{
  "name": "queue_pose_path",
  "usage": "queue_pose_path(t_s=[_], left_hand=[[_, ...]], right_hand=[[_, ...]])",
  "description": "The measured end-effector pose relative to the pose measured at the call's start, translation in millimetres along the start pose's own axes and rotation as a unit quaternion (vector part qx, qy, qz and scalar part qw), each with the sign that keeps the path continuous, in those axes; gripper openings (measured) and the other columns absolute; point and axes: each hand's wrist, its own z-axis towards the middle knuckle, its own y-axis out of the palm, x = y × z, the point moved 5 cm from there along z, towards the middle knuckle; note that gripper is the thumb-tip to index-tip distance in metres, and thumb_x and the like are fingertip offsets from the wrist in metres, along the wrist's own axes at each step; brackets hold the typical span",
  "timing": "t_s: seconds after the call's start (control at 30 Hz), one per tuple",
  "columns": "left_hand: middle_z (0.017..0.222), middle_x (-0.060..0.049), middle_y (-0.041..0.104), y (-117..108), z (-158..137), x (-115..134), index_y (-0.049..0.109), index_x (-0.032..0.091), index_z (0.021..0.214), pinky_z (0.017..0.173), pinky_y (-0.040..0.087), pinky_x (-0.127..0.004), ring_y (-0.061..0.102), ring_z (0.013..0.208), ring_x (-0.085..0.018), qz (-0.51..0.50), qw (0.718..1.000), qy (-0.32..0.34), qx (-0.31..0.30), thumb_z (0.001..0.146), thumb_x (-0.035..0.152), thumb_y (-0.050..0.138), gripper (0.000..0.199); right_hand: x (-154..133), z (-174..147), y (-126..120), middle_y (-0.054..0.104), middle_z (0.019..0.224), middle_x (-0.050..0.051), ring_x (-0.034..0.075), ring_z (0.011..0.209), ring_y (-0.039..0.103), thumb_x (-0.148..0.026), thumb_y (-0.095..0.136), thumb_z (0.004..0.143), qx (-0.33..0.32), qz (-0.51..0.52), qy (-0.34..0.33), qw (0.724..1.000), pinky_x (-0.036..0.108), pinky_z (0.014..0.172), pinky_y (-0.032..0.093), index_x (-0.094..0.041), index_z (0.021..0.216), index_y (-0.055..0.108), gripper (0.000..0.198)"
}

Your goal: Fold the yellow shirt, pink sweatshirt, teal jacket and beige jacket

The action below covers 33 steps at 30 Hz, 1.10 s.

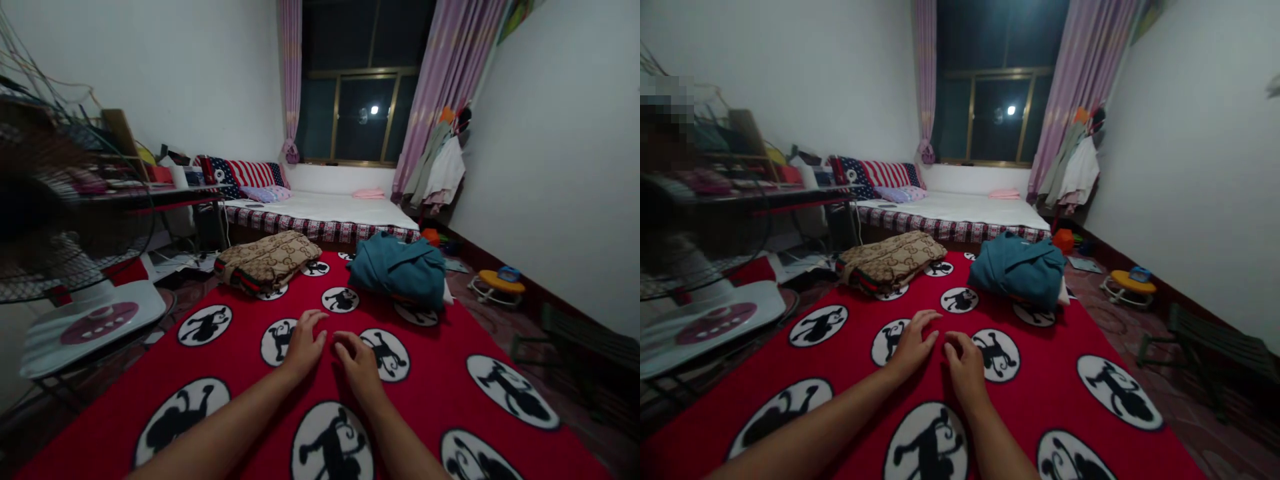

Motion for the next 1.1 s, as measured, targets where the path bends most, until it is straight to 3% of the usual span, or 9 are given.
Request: queue_pose_path(t_s=[0.1, 0.2, 0.33, 0.47, 0.57, 0.7, 0.83, 0.97, 1.1], left_hand=[[0.126, -0.008, 0.055, -43, 61, -19, 0.06, 0.019, 0.116, 0.107, 0.035, -0.038, 0.047, 0.121, -0.022, 0.138, 0.989, 0.058, 0.012, 0.084, 0.015, 0.052, 0.033], [0.132, -0.009, 0.051, -102, 131, -64, 0.056, 0.016, 0.122, 0.107, 0.031, -0.04, 0.041, 0.123, -0.026, 0.32, 0.944, -0.059, 0.044, 0.09, 0.028, 0.05, 0.035], [0.123, -0.021, 0.055, -141, 172, -119, 0.041, -0.004, 0.131, 0.094, 0.038, -0.042, 0.047, 0.113, -0.032, 0.343, 0.927, -0.149, 0.016, 0.086, 0.029, 0.058, 0.058], [0.093, -0.012, 0.067, -126, 164, -146, 0.065, 0.007, 0.098, 0.082, 0.044, -0.034, 0.058, 0.096, -0.03, 0.345, 0.919, -0.186, -0.047, 0.073, 0.024, 0.068, 0.031], [0.081, -0.01, 0.067, -113, 157, -144, 0.066, 0.014, 0.075, 0.077, 0.044, -0.035, 0.062, 0.088, -0.031, 0.349, 0.917, -0.183, -0.064, 0.072, 0.019, 0.061, 0.008], [0.091, -0.012, 0.067, -126, 143, -119, 0.064, 0.016, 0.082, 0.08, 0.044, -0.034, 0.061, 0.093, -0.03, 0.348, 0.927, -0.13, -0.048, 0.076, 0.018, 0.051, 0.014], [0.1, -0.009, 0.063, -157, 92, -96, 0.059, 0.019, 0.087, 0.087, 0.042, -0.029, 0.058, 0.099, -0.022, 0.328, 0.943, -0.05, -0.027, 0.084, 0.02, 0.041, 0.019], [0.088, -0.006, 0.06, -164, 40, -88, 0.057, 0.021, 0.08, 0.078, 0.044, -0.029, 0.058, 0.084, -0.021, 0.3, 0.948, 0.002, -0.108, 0.084, 0.02, 0.04, 0.017], [0.101, -0.008, 0.059, -170, 57, -79, 0.06, 0.02, 0.088, 0.086, 0.043, -0.032, 0.056, 0.095, -0.023, 0.368, 0.927, 0.006, -0.076, 0.086, 0.025, 0.043, 0.018]], right_hand=[[-5, 1, -2, 0.069, 0.091, 0.006, 0.022, 0.086, 0.064, -0.024, 0.053, 0.082, 0.004, -0.035, -0.004, 0.999, 0.034, 0.079, 0.049, -0.021, 0.091, 0.068, 0.018], [-10, 1, 0, 0.067, 0.086, 0.005, 0.02, 0.083, 0.062, -0.019, 0.053, 0.081, 0.004, -0.069, -0.009, 0.998, 0.032, 0.076, 0.046, -0.021, 0.088, 0.069, 0.017], [-15, 4, 3, 0.066, 0.081, 0.003, 0.019, 0.082, 0.06, -0.014, 0.054, 0.078, -0.001, -0.096, -0.025, 0.995, 0.03, 0.078, 0.043, -0.021, 0.077, 0.068, 0.016], [-16, 7, 4, 0.066, 0.081, 0.002, 0.018, 0.08, 0.059, -0.012, 0.054, 0.078, -0.004, -0.111, -0.027, 0.993, 0.029, 0.078, 0.042, -0.022, 0.074, 0.068, 0.018], [-16, 8, 4, 0.066, 0.081, 0.002, 0.017, 0.08, 0.059, -0.013, 0.054, 0.079, -0.01, -0.114, -0.03, 0.993, 0.028, 0.077, 0.041, -0.022, 0.074, 0.068, 0.017], [-14, 8, 3, 0.066, 0.081, 0.002, 0.017, 0.08, 0.06, -0.014, 0.054, 0.079, -0.016, -0.107, -0.036, 0.994, 0.028, 0.076, 0.042, -0.021, 0.074, 0.069, 0.017], [-14, 7, 3, 0.067, 0.08, 0.002, 0.017, 0.079, 0.061, -0.015, 0.053, 0.079, -0.017, -0.096, -0.05, 0.994, 0.028, 0.076, 0.043, -0.021, 0.074, 0.069, 0.018], [-15, 7, 5, 0.067, 0.081, 0.003, 0.019, 0.081, 0.061, -0.016, 0.052, 0.079, -0.013, -0.113, -0.057, 0.992, 0.03, 0.077, 0.044, -0.022, 0.073, 0.069, 0.019], [-17, 5, 6, 0.066, 0.083, 0.004, 0.019, 0.082, 0.061, -0.016, 0.052, 0.08, -0.013, -0.133, -0.064, 0.989, 0.029, 0.078, 0.044, -0.022, 0.074, 0.069, 0.019]])
